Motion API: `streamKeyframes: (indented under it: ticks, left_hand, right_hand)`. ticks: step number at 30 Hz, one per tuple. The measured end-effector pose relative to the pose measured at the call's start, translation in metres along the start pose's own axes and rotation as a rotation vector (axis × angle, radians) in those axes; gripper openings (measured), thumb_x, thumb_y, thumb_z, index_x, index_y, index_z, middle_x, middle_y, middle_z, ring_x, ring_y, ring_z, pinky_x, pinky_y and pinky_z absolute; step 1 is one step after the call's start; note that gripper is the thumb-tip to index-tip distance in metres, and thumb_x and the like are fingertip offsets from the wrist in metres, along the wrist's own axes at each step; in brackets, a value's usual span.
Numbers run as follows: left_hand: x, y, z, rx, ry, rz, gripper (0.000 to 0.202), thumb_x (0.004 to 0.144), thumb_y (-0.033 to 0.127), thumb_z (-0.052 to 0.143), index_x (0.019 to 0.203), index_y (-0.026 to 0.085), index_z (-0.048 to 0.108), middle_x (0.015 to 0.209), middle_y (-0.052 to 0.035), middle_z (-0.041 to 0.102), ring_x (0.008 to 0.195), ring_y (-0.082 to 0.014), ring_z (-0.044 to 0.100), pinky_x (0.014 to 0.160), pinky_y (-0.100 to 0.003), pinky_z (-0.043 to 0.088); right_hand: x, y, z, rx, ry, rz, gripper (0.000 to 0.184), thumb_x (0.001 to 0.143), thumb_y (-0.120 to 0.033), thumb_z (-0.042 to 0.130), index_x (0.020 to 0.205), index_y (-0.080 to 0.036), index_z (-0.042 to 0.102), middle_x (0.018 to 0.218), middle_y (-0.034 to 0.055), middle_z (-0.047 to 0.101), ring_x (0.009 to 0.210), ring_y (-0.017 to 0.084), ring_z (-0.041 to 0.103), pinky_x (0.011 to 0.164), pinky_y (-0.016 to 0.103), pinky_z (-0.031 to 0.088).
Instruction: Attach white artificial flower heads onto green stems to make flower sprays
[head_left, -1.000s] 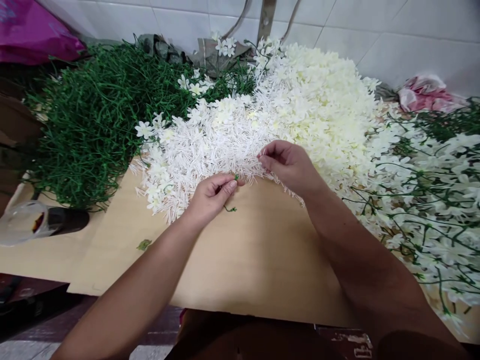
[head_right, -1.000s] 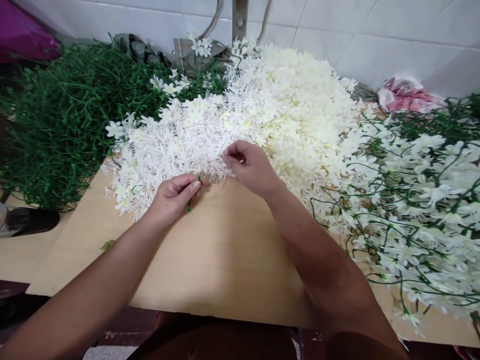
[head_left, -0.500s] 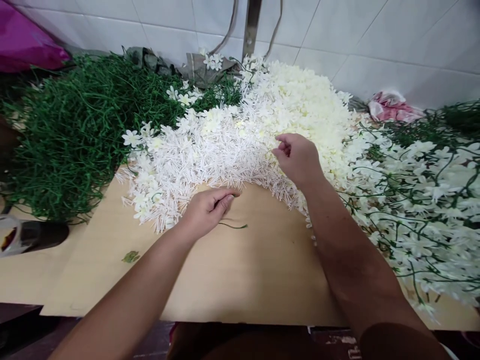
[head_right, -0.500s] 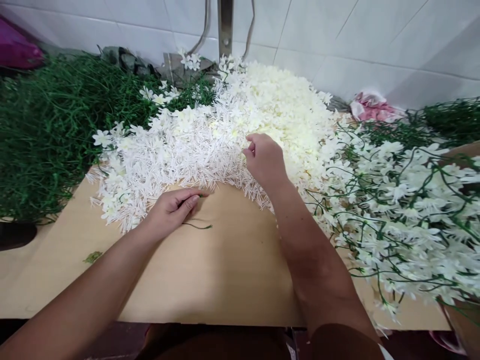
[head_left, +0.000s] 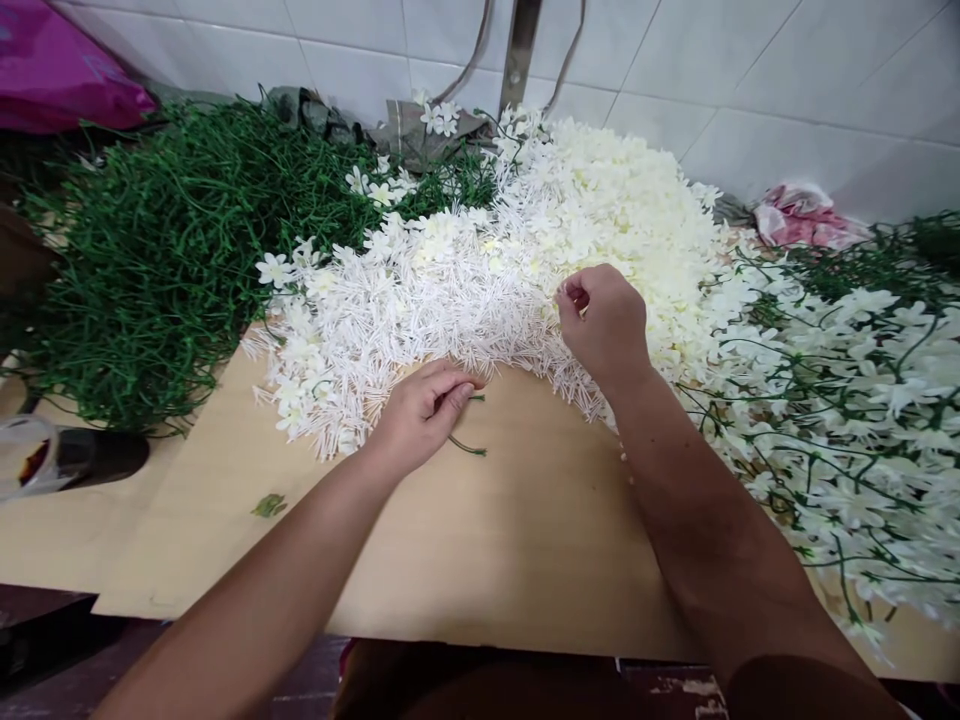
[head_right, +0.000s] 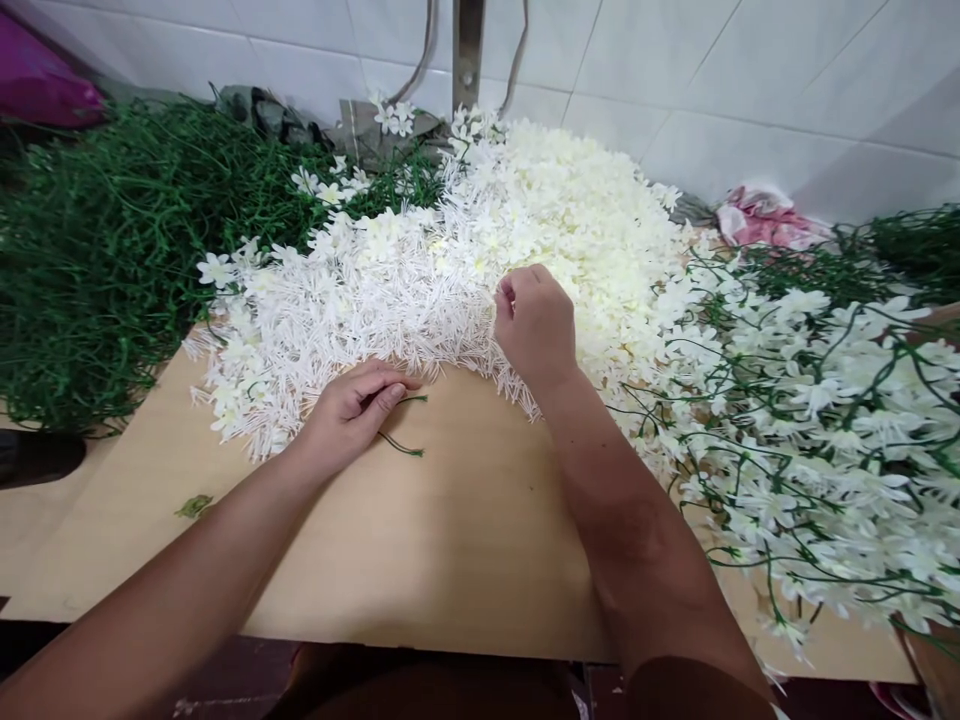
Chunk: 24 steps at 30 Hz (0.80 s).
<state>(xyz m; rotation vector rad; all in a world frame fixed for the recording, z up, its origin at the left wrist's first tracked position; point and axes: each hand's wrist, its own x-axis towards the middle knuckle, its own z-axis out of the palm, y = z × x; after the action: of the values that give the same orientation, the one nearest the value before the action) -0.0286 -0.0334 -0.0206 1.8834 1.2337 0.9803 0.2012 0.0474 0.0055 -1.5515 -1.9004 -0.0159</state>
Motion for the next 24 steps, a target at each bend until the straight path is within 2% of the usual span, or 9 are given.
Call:
streamKeyframes:
  ticks: [4,7,10,13,15,20,22,24]
  left_hand:
    - [0.0,-0.001,0.0,0.011,-0.022,-0.012,0.025,0.091,0.032,0.052,0.092,0.02,0.075,0.084,-0.0064,0.07,0.078,-0.0178,0.063,0.073,-0.029,0.047]
    - [0.0,-0.002,0.0,0.004,-0.019,-0.008,0.025,0.091,0.032,0.052,0.092,0.02,0.075,0.083,-0.0062,0.07,0.077,-0.0175,0.063,0.071,-0.029,0.047]
    - [0.001,-0.002,0.0,-0.002,-0.005,0.006,0.024,0.09,0.03,0.053,0.091,0.019,0.075,0.081,-0.0057,0.07,0.077,-0.017,0.063,0.072,-0.028,0.047]
    - [0.001,0.0,0.0,-0.015,0.037,0.012,0.023,0.09,0.03,0.054,0.089,0.02,0.075,0.08,-0.0047,0.069,0.077,-0.0164,0.063,0.072,-0.028,0.047]
    - [0.001,0.001,0.0,-0.066,0.087,-0.011,0.022,0.088,0.032,0.057,0.093,0.019,0.074,0.083,-0.005,0.068,0.078,-0.0159,0.062,0.073,-0.028,0.048]
    - [0.0,0.005,0.001,-0.372,0.18,-0.168,0.039,0.079,0.042,0.07,0.109,0.018,0.069,0.094,-0.0071,0.069,0.082,-0.0155,0.064,0.077,-0.028,0.052]
    - [0.0,0.005,0.001,-0.436,0.201,-0.218,0.039,0.076,0.045,0.073,0.103,0.017,0.07,0.088,-0.0058,0.07,0.077,-0.0147,0.063,0.074,-0.027,0.052]
    - [0.001,0.003,0.001,-0.445,0.226,-0.254,0.035,0.074,0.045,0.074,0.093,0.016,0.071,0.079,-0.0039,0.069,0.071,-0.0134,0.061,0.069,-0.026,0.05]
  right_hand:
    - [0.001,0.013,0.004,-0.041,-0.048,0.067,0.011,0.073,-0.013,0.056,0.083,-0.018,0.059,0.078,0.0061,0.059,0.072,0.02,0.053,0.075,0.039,0.047]
    - [0.0,0.018,0.008,-0.065,-0.088,0.07,0.006,0.074,-0.013,0.056,0.076,-0.018,0.058,0.078,0.0075,0.059,0.074,0.021,0.054,0.073,0.039,0.046]
    - [0.0,0.012,0.005,-0.021,-0.074,0.076,0.009,0.074,-0.011,0.056,0.069,-0.019,0.054,0.077,0.0061,0.058,0.072,0.018,0.053,0.072,0.037,0.045]
    - [0.001,-0.005,-0.007,0.166,-0.114,0.141,0.011,0.073,-0.013,0.059,0.067,-0.019,0.053,0.07,0.002,0.056,0.063,0.014,0.048,0.067,0.033,0.044]
    - [-0.001,-0.02,-0.015,0.367,-0.189,0.182,0.01,0.074,-0.017,0.061,0.068,-0.018,0.054,0.065,-0.0005,0.054,0.058,0.011,0.045,0.06,0.03,0.041]
    - [-0.015,-0.056,-0.016,0.763,-0.509,0.218,0.017,0.074,-0.027,0.067,0.068,-0.017,0.056,0.058,-0.0039,0.048,0.054,0.008,0.04,0.053,0.025,0.034]
    - [-0.022,-0.064,-0.01,0.843,-0.596,0.225,0.024,0.072,-0.035,0.072,0.069,-0.017,0.056,0.059,-0.0042,0.048,0.055,0.008,0.041,0.053,0.025,0.034]
    - [-0.027,-0.069,-0.005,0.888,-0.626,0.244,0.031,0.07,-0.041,0.076,0.07,-0.016,0.057,0.061,-0.0039,0.049,0.057,0.008,0.041,0.053,0.025,0.034]
